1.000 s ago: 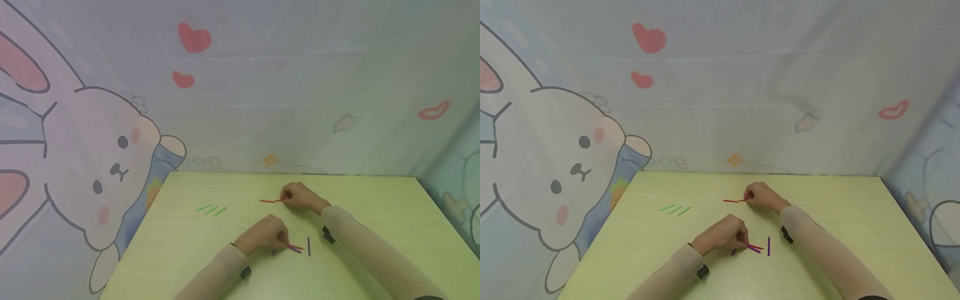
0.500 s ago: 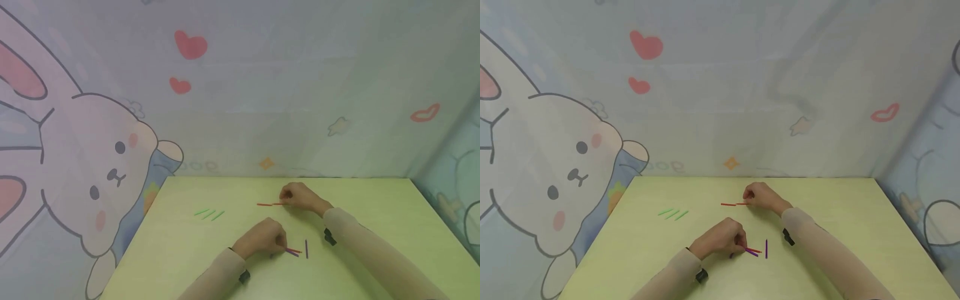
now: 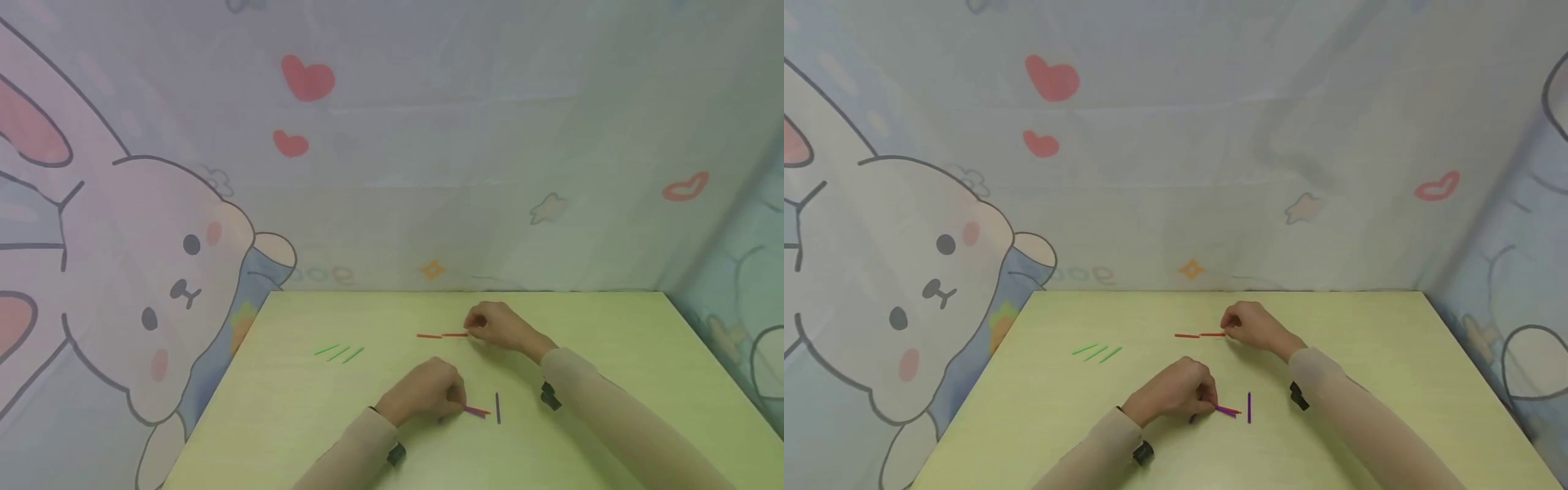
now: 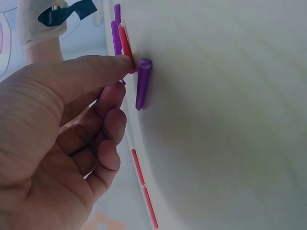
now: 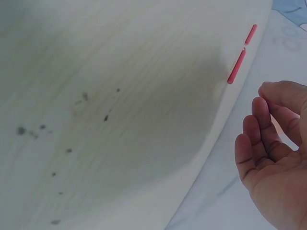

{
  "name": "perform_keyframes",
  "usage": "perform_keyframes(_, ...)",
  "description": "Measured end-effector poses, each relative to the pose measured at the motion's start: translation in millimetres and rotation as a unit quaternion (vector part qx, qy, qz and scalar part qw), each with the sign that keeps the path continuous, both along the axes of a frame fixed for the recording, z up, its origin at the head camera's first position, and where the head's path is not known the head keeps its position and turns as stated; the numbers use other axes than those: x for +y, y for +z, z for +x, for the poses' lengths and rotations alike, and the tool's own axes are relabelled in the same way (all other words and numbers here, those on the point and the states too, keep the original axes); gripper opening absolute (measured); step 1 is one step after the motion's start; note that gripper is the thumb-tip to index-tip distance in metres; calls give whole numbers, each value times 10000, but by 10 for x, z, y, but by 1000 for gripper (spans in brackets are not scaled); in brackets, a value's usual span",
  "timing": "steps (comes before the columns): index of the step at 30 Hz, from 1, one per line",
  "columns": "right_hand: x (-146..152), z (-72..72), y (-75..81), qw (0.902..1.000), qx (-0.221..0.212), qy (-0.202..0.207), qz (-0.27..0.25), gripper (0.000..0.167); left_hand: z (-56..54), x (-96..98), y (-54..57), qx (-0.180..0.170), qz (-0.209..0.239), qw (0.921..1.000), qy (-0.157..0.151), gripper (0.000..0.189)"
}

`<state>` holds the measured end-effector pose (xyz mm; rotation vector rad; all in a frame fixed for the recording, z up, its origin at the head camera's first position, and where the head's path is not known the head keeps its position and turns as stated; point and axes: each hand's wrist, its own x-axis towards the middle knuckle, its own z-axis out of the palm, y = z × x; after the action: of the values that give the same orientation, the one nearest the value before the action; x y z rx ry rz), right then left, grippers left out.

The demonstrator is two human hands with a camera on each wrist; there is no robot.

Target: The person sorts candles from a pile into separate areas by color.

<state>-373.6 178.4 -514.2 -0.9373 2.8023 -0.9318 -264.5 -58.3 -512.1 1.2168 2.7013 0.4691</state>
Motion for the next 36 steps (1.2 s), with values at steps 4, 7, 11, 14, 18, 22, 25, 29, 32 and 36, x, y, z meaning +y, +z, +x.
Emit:
perform_keyframes(4, 72, 85, 7, 9999, 44, -82, -75, 9, -23, -28, 30, 206, 50, 9998, -61, 10)
perform_keyframes(7, 119, 163, 22, 9999, 57, -109, -103, 9, -68, -68, 51, 318, 96, 9994, -47, 9)
perform_keyframes(11, 184, 267, 66, 9998, 93, -56, -177, 8, -155, -122, 74, 258, 208, 9994, 75, 8)
perform_keyframes(14, 233, 329, 109, 9996, 178, -33, -238, 8, -214, -159, 101, 213, 315, 9991, 162, 6)
perform_keyframes(18, 307, 389, 145, 9992, 298, -108, -259, 7, -281, -195, 148, 213, 435, 9984, 283, 8)
perform_keyframes(22, 377, 463, 149, 9990, 308, -198, -245, 8, -330, -228, 172, 216, 433, 9977, 474, 12)
perform_keyframes(25, 424, 549, 128, 9992, 187, -235, -245, 8, -354, -272, 170, 184, 452, 9969, 616, 10)
perform_keyframes(29, 508, 699, 86, 9995, -90, -119, -260, 9, -387, -331, 170, 110, 607, 9953, 748, 7)
perform_keyframes(32, 559, 818, 43, 9990, -329, 128, -274, 11, -420, -370, 177, 73, 699, 9940, 835, 6)
perform_keyframes(36, 576, 955, -29, 9974, -443, 520, -222, 16, -482, -413, 202, 124, 704, 9933, 914, 5)
